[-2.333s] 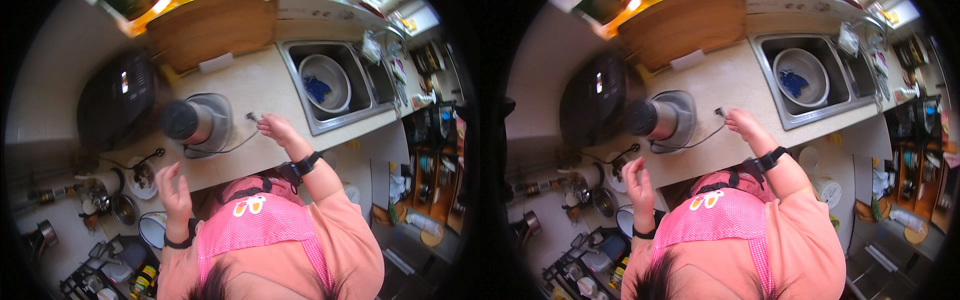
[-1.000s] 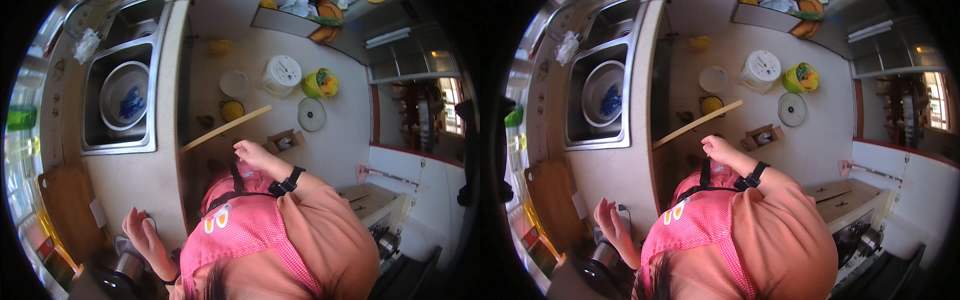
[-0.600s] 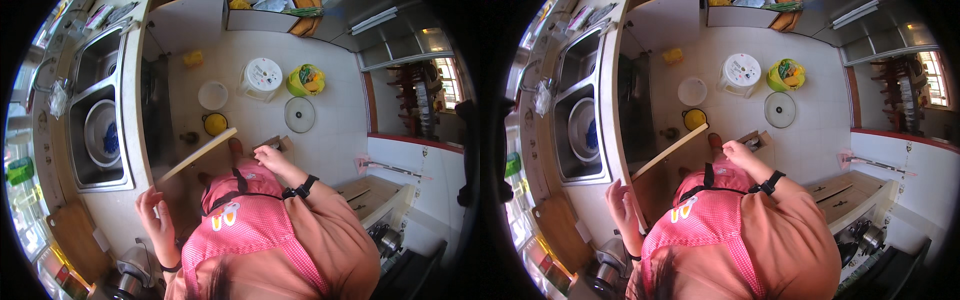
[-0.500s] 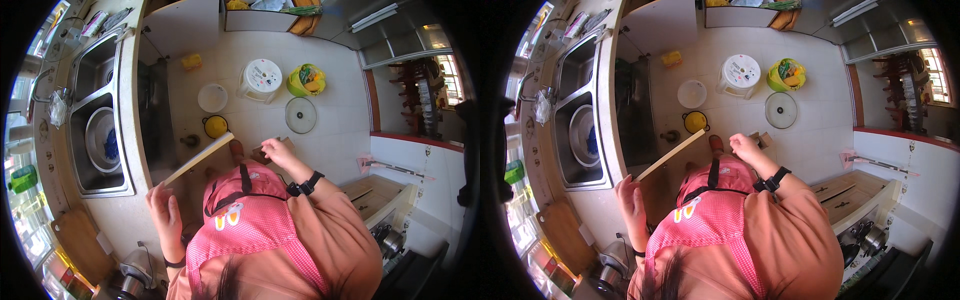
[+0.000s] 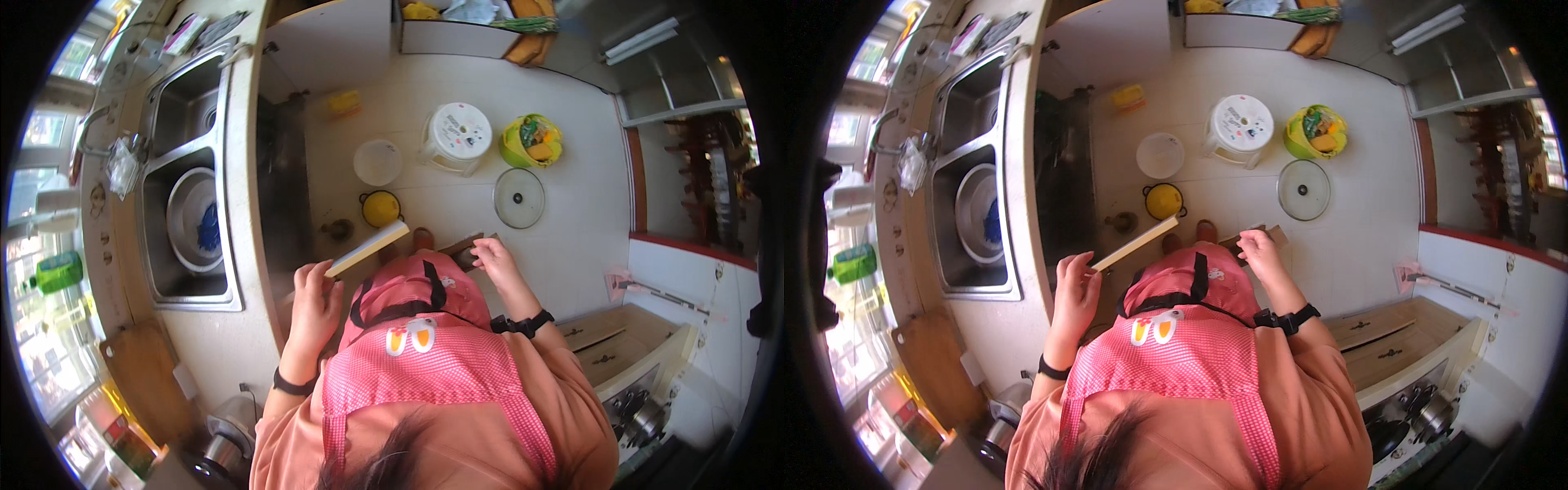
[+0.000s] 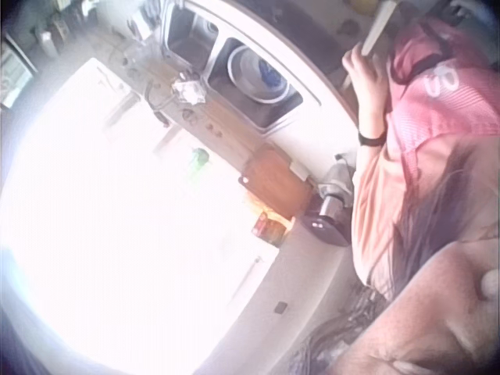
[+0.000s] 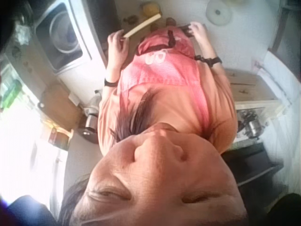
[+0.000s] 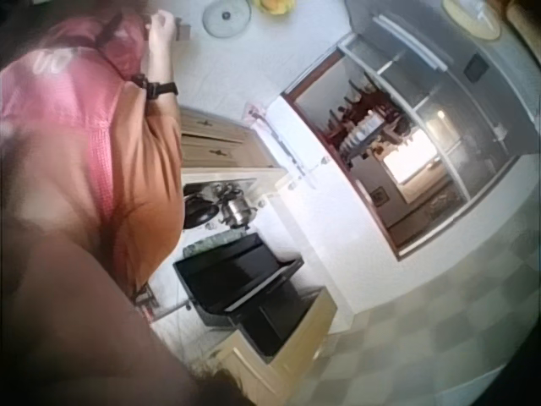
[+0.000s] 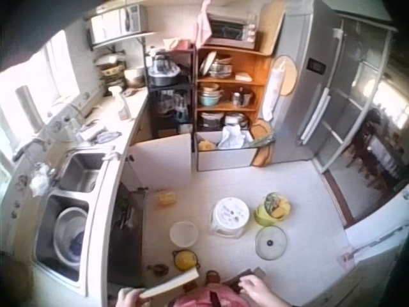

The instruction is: The person retrieves a blender jar and motor base from a cabinet, assembles the blade assembly into the jar, places the lid on the jar, and plugs the motor into a wall outlet. The person then removes the plug and returns the motor base to the cabinet.

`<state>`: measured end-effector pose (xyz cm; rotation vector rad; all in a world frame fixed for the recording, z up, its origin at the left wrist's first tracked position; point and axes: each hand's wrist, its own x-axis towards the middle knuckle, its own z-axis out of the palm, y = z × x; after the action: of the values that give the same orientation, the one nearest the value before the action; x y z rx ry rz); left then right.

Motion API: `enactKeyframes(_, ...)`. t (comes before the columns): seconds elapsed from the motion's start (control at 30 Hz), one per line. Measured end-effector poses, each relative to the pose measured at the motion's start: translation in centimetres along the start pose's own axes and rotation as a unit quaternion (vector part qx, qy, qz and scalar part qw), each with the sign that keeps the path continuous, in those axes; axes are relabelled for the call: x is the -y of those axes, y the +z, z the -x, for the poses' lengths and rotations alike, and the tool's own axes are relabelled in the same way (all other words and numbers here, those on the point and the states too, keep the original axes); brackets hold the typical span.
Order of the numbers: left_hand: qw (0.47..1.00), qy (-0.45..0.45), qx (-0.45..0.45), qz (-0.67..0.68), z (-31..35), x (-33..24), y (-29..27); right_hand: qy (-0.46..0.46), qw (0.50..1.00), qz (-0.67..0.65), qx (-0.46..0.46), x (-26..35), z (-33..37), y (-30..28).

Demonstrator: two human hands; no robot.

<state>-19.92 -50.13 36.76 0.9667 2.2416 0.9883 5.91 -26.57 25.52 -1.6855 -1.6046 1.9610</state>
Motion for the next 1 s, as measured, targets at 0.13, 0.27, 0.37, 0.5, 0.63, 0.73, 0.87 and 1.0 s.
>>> enactKeyframes(0.13,0.998,-0.014,0.021,0.061,-0.5,0.4,0.0,-0.017,1.0,0.025,0.001,1.7,-0.7,0.5)
enactKeyframes(0.27,0.998,-0.046,-0.017,0.048,-0.7,1.1,0.0,-0.056,0.996,0.05,0.043,4.5,-2.2,0.5)
enactKeyframes(0.37,0.998,-0.038,-0.052,0.022,-1.3,1.3,0.6,-0.058,0.996,0.055,0.045,6.5,-3.2,-0.2)
enactKeyframes(0.5,0.997,-0.066,-0.019,0.04,-3.9,0.7,3.5,-0.051,0.997,0.059,0.025,7.1,-3.8,-4.2)
enactKeyframes(0.63,0.996,-0.077,-0.015,0.04,-7.1,-1.7,6.9,0.002,0.997,0.057,0.047,7.1,-6.0,-8.9)
enactKeyframes(0.73,0.991,-0.122,-0.039,0.045,-9.6,-4.0,9.7,0.042,0.993,0.074,0.085,9.0,-10.4,-11.6)
enactKeyframes(0.87,0.98,-0.187,-0.05,0.037,-11.9,-6.5,13.1,0.001,0.988,0.087,0.127,13.8,-16.7,-14.6)
enactKeyframes(1.0,0.972,-0.222,-0.08,0.008,-12.1,-7.6,15.4,-0.028,0.98,0.136,0.143,18.6,-20.7,-16.2)
